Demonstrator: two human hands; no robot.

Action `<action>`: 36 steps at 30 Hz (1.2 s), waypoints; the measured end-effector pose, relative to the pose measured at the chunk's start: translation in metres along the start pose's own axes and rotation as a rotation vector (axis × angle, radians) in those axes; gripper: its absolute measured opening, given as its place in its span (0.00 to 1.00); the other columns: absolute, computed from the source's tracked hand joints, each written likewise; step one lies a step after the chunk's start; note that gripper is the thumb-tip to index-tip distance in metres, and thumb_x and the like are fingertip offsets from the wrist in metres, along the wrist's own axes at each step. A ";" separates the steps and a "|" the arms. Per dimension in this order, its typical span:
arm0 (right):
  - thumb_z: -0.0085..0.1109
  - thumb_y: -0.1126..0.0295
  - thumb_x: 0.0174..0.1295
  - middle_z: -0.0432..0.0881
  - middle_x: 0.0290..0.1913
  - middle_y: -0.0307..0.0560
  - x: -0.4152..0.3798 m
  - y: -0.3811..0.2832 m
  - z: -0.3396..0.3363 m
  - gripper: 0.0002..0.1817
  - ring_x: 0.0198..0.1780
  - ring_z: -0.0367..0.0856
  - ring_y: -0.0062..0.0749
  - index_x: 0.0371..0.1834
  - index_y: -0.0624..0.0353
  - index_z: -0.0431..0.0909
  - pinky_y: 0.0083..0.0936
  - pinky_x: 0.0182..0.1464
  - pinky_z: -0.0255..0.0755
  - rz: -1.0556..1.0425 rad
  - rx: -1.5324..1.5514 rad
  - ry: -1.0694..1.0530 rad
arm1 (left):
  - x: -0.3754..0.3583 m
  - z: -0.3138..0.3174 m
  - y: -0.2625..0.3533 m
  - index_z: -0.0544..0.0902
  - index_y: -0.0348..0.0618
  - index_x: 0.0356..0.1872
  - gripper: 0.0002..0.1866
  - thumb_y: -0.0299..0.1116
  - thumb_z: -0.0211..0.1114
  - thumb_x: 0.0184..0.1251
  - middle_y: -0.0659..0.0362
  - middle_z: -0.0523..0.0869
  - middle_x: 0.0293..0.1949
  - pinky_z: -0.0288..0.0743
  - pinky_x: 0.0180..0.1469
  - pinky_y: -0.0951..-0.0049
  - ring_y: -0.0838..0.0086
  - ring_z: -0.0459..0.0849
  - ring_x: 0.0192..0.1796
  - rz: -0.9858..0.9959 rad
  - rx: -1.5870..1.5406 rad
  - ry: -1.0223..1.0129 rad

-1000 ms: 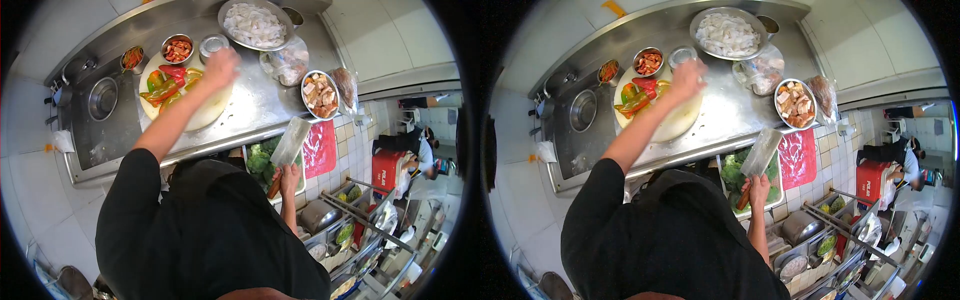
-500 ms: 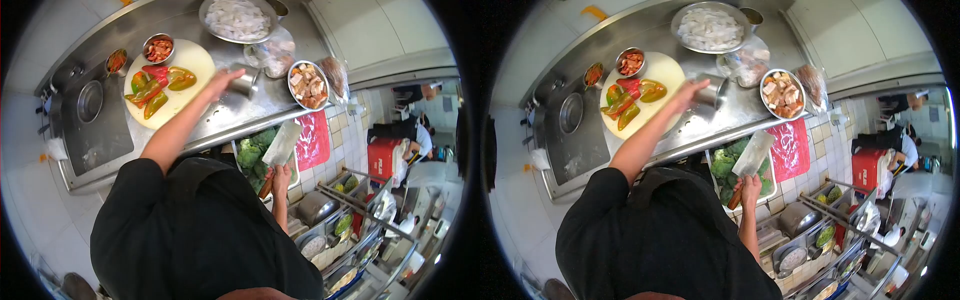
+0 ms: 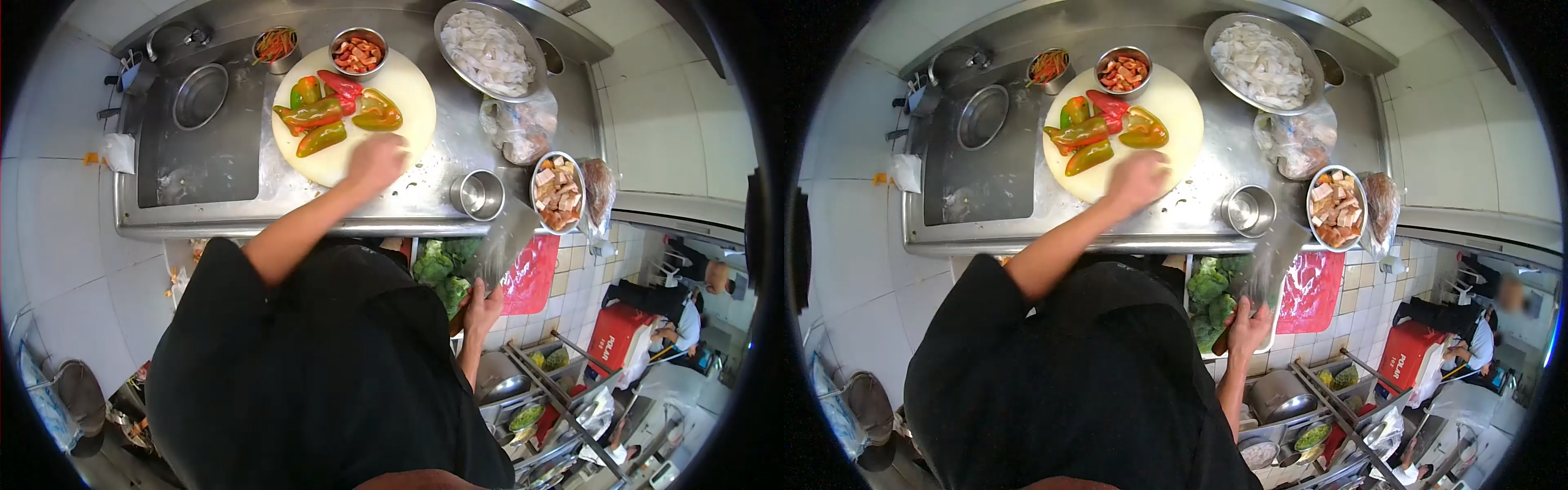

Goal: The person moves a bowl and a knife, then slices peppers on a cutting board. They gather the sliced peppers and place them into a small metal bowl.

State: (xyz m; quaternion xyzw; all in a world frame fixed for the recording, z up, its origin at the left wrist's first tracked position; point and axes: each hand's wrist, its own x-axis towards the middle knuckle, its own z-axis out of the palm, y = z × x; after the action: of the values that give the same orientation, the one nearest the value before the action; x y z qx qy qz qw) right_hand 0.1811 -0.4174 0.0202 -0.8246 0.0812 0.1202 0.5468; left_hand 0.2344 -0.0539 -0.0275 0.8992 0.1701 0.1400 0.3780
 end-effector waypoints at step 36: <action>0.60 0.63 0.77 0.87 0.37 0.71 0.030 -0.062 0.120 0.15 0.41 0.84 0.75 0.42 0.68 0.77 0.60 0.41 0.74 -0.355 -0.573 -0.253 | -0.042 -0.085 -0.095 0.84 0.41 0.55 0.23 0.31 0.74 0.55 0.55 0.87 0.53 0.74 0.63 0.56 0.57 0.81 0.61 0.371 0.063 -0.144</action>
State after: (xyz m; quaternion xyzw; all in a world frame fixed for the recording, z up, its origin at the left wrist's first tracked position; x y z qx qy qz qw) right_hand 0.2134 -0.2824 0.0217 -0.9243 -0.1687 0.1425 0.3114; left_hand 0.1445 0.0451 -0.0441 0.9343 -0.0216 0.1371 0.3284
